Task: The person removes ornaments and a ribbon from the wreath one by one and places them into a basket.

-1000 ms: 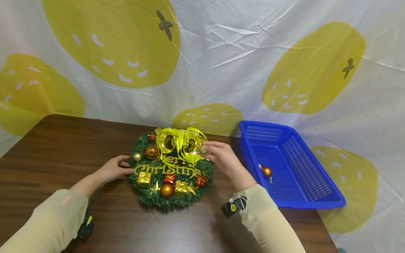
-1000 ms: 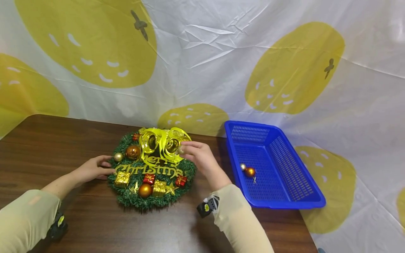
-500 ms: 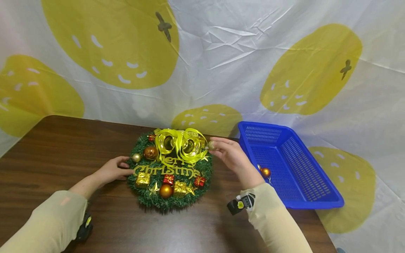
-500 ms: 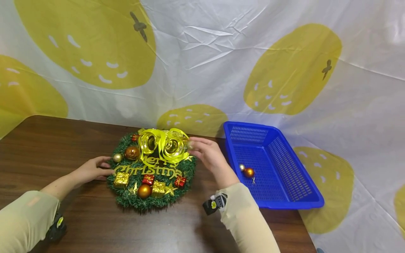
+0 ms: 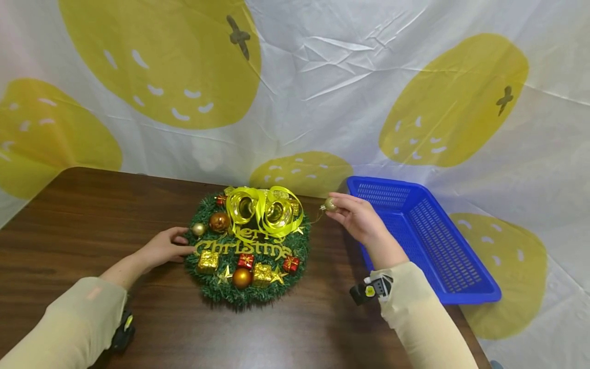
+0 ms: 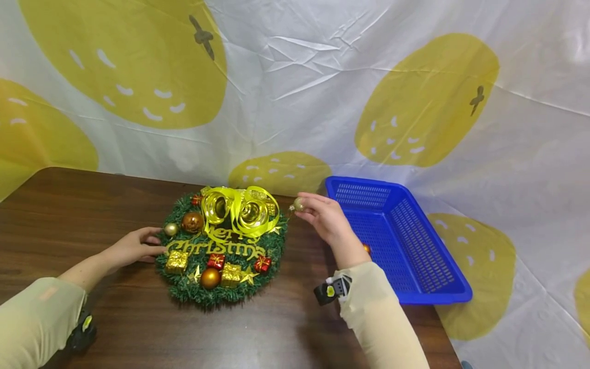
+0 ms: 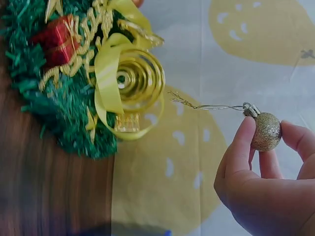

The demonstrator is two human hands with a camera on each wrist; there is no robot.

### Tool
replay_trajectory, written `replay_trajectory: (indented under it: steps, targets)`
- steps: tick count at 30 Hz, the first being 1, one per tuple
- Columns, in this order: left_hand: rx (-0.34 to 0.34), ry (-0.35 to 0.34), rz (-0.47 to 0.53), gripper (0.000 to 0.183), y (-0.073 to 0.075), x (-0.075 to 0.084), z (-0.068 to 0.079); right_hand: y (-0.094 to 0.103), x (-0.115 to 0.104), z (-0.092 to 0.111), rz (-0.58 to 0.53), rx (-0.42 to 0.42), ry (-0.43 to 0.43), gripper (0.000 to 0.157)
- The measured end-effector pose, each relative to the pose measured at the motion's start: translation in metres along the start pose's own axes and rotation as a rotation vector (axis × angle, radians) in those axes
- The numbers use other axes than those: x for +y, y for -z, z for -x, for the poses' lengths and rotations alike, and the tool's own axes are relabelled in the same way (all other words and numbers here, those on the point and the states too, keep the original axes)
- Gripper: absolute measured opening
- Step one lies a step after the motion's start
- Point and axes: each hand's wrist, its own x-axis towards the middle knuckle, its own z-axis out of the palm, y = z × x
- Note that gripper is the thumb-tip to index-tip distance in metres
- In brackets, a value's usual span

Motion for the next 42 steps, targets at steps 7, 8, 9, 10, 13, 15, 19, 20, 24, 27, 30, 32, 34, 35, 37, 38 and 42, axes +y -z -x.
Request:
replay_trajectory:
  steps: [7, 8, 9, 10, 13, 15, 19, 20, 24, 27, 30, 32, 34, 35, 37, 38, 42]
  targets:
    - [0.000, 0.002, -0.007, 0.077, 0.000, -0.001, -0.001, 0.021, -0.016, 0.002, -0.020, 0.042, -0.008, 0.043]
    - [0.000, 0.005, -0.004, 0.077, 0.000, 0.000, -0.001, 0.024, -0.018, 0.003, -0.023, 0.048, -0.007, 0.044]
    - [-0.002, 0.004, -0.005, 0.077, 0.000, -0.001, -0.001, 0.027, -0.019, 0.003, -0.027, 0.052, -0.005, 0.044]
    - [-0.001, 0.007, -0.004, 0.077, 0.000, 0.000, -0.001, 0.031, -0.021, 0.004, -0.029, 0.057, -0.002, 0.045]
    - [-0.003, 0.008, -0.004, 0.078, 0.000, 0.000, -0.001, 0.042, -0.027, 0.006, -0.046, 0.067, -0.001, 0.044]
    - [-0.003, 0.009, -0.007, 0.078, -0.001, 0.001, -0.001, 0.049, -0.031, 0.008, -0.047, 0.073, -0.003, 0.044]
    - [-0.005, 0.013, -0.014, 0.078, -0.001, 0.001, 0.000, 0.063, -0.038, 0.012, -0.039, 0.093, -0.017, 0.042]
    - [-0.007, 0.015, -0.013, 0.078, -0.001, 0.001, 0.000, 0.066, -0.040, 0.013, -0.042, 0.096, -0.019, 0.042]
    - [-0.008, 0.017, -0.011, 0.078, -0.001, 0.001, -0.001, 0.076, -0.046, 0.014, -0.054, 0.117, -0.021, 0.040]
    - [-0.001, 0.016, -0.010, 0.077, -0.001, 0.001, -0.001, 0.084, -0.048, 0.015, -0.070, 0.125, -0.036, 0.040]
    - [-0.002, 0.012, -0.010, 0.077, -0.002, 0.001, -0.002, 0.093, -0.051, 0.018, -0.081, 0.147, -0.065, 0.040]
    - [-0.006, 0.010, -0.007, 0.078, -0.003, 0.000, -0.003, 0.099, -0.052, 0.020, -0.071, 0.165, -0.075, 0.040]
    - [-0.012, 0.008, -0.005, 0.078, -0.004, 0.000, -0.003, 0.104, -0.054, 0.022, -0.044, 0.188, -0.083, 0.040]
    - [-0.016, 0.007, -0.006, 0.078, -0.004, 0.000, -0.002, 0.107, -0.054, 0.023, -0.029, 0.195, -0.085, 0.040]
    - [-0.019, 0.006, -0.006, 0.078, -0.003, 0.000, -0.002, 0.110, -0.055, 0.024, -0.006, 0.205, -0.093, 0.039]
    - [-0.019, 0.006, -0.007, 0.078, -0.003, 0.000, -0.001, 0.112, -0.056, 0.024, 0.006, 0.209, -0.098, 0.040]
    - [-0.021, 0.003, -0.013, 0.079, -0.001, 0.000, -0.002, 0.118, -0.056, 0.025, 0.036, 0.225, -0.119, 0.040]
